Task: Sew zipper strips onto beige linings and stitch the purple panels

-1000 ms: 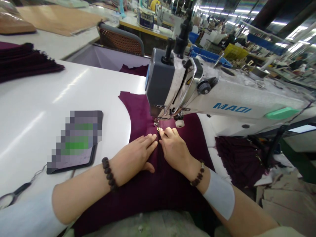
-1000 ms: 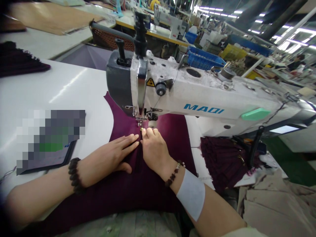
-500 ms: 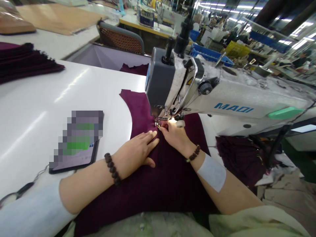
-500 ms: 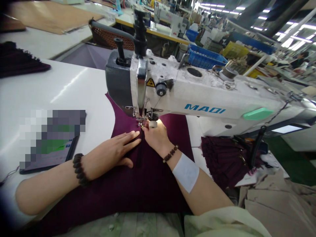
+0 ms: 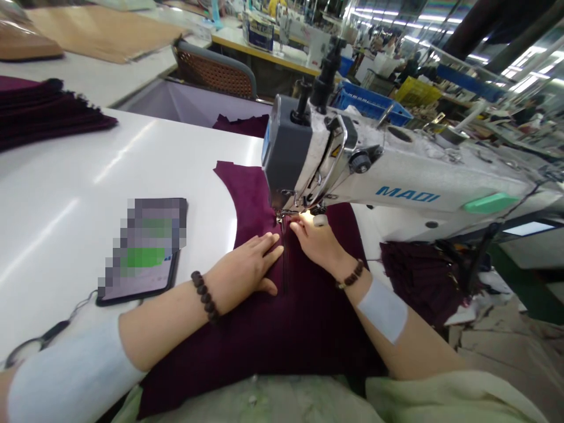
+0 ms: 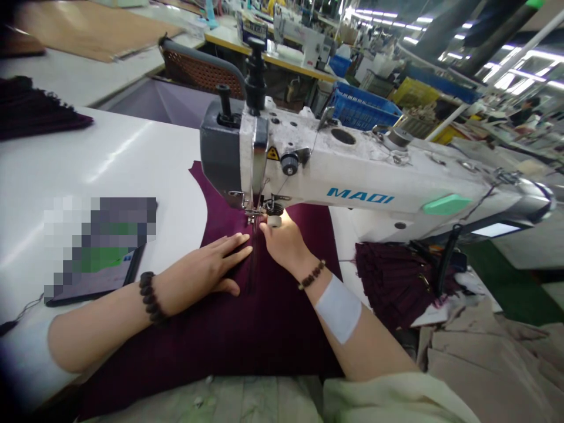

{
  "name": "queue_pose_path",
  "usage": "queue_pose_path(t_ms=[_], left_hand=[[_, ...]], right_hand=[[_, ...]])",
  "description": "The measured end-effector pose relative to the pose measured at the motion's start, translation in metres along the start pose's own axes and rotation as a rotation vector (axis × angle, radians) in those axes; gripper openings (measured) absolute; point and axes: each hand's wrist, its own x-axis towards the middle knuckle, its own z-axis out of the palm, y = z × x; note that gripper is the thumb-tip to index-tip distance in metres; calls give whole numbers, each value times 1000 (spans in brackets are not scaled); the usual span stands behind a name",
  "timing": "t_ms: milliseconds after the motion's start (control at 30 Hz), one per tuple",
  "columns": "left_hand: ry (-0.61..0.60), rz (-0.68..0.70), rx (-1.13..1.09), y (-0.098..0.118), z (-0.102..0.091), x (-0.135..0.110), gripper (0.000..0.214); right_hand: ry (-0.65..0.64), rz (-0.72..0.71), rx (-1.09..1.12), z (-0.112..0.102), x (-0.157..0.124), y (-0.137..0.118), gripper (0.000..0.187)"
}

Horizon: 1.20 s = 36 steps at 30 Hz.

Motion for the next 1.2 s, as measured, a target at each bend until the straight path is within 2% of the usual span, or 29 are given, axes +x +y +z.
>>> queue_pose_path(t_ms=[33, 133, 267, 400, 567, 933, 1200], left_hand=[[21, -3, 0, 1, 0, -1, 75], [86, -13, -2, 6, 0, -8, 69], [136, 14, 12, 16, -1, -21, 62], [128, 87, 41, 20, 3, -27, 62], [83, 98, 43, 15, 6, -25, 59], [17, 80, 1, -6, 8, -8, 58], [-2, 69, -8, -21, 3, 6, 56]], right_hand=[[-12, -43, 24, -2, -12, 0, 27], [-61, -175, 35, -2, -42, 1, 48], [-121, -189, -42, 4, -55, 1, 50], [-134, -196, -73, 4, -51, 1, 51], [-123, -196, -95, 3, -47, 2, 50], [-141, -222, -46, 5, -20, 13, 53], [-120, -246, -18, 1, 0, 19, 43]])
